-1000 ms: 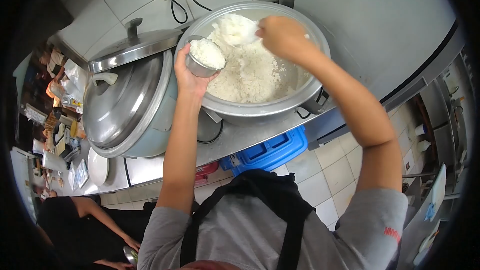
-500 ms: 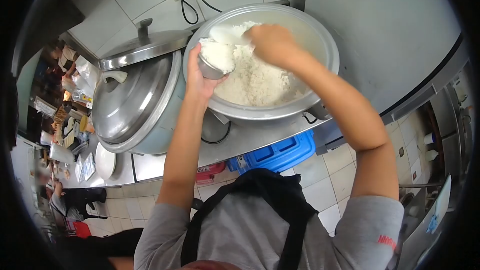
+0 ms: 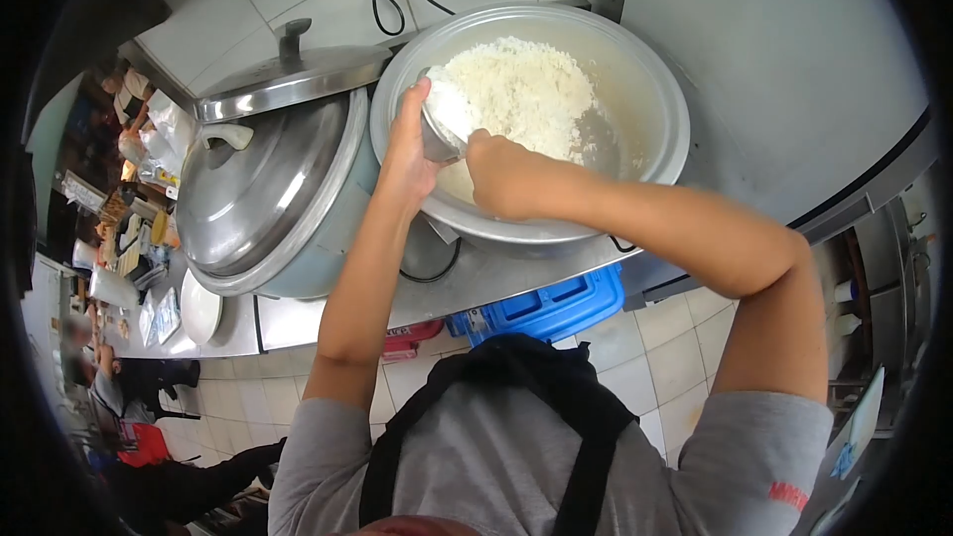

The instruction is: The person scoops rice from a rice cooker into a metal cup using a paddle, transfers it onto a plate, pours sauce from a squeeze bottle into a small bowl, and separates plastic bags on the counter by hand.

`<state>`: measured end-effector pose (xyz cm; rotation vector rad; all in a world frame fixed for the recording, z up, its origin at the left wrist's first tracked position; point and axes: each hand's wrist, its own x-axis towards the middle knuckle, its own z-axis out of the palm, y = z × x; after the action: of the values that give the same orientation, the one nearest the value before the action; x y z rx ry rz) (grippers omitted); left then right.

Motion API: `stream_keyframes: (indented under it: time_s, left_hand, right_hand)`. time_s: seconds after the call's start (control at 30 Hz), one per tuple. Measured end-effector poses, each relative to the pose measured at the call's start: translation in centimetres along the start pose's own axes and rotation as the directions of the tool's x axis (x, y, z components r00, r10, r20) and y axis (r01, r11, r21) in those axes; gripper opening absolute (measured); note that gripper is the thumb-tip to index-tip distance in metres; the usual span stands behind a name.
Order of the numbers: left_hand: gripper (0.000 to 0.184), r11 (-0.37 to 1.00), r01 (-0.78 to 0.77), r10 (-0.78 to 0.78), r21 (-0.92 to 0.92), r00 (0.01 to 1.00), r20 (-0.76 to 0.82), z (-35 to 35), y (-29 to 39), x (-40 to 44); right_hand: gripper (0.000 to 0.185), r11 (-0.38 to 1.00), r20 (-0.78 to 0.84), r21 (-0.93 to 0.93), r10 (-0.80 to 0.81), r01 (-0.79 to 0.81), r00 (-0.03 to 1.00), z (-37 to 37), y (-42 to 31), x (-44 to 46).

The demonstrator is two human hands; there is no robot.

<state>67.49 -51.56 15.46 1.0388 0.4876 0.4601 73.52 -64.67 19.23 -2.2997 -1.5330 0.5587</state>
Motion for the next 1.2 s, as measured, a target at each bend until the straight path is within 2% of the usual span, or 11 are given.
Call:
stream_keyframes:
  time_s: [0.07,0.3,0.37,0.5,0.57,0.63,0.67,0.8,0.87,0.93,1.2]
  left_hand:
    - [0.062,0.992,-0.123,0.125,-0.023,0.989,0.075,-0.5,-0.5,0.3]
    - [0.060,0.996,-0.075,0.075,0.054,0.997,0.001,-0.4,-0.4,-0.1]
    - [0.064,0.999,-0.044,0.043,0.028,0.999,0.033,-0.4,-0.3,-0.2]
    - [0.068,1.000,0.001,0.002,-0.030,0.993,0.116,0.5,0.4,-0.6]
    - [0.068,0.999,0.020,-0.015,-0.039,0.991,0.137,0.5,0.0,-0.7]
    - [0.066,0.999,0.007,-0.013,0.041,0.987,0.158,0.6,0.1,-0.8]
    - [0.066,0.999,0.009,-0.015,0.045,0.988,0.156,0.3,0.1,-0.4]
    - [0.062,0.997,0.030,-0.033,0.065,0.998,0.044,-0.3,0.0,0.2]
    - [0.063,0.999,0.013,-0.011,-0.040,0.999,0.045,0.6,0.5,-0.5]
    - [0.065,0.998,0.030,-0.027,-0.052,0.997,0.067,0.6,0.8,-0.7]
    - [0.061,0.998,0.010,-0.002,-0.069,0.993,0.116,-0.1,0.2,-0.6]
  right_hand:
    - [0.025,1.000,0.035,-0.007,-0.017,0.017,0.999,-0.4,-0.2,0.6]
    - [0.024,0.977,0.377,-0.211,0.073,0.009,0.923,-4.0,-0.1,3.4]
    - [0.027,0.990,0.430,-0.016,0.134,-0.141,0.893,-7.3,1.8,2.9]
    - [0.030,0.975,0.391,0.020,0.194,-0.219,0.900,-11.1,3.4,0.2]
    - [0.029,0.968,0.135,-0.168,0.210,-0.187,0.968,-9.1,2.7,0.1]
    - [0.030,0.986,0.057,-0.126,0.119,-0.112,0.991,-5.1,2.1,1.5]
    - [0.031,0.942,0.134,-0.334,0.001,0.044,0.991,-3.3,1.2,2.0]
    - [0.028,0.997,0.191,-0.059,0.056,-0.045,0.980,-3.9,1.6,2.0]
    - [0.029,0.985,0.173,-0.165,0.074,-0.046,0.982,-4.7,1.1,1.6]
    - [0.026,0.984,-0.163,-0.175,-0.050,0.021,0.985,-2.3,-0.3,-0.7]
    - [0.017,0.974,-0.140,-0.214,-0.110,0.078,0.984,-2.0,2.1,0.3]
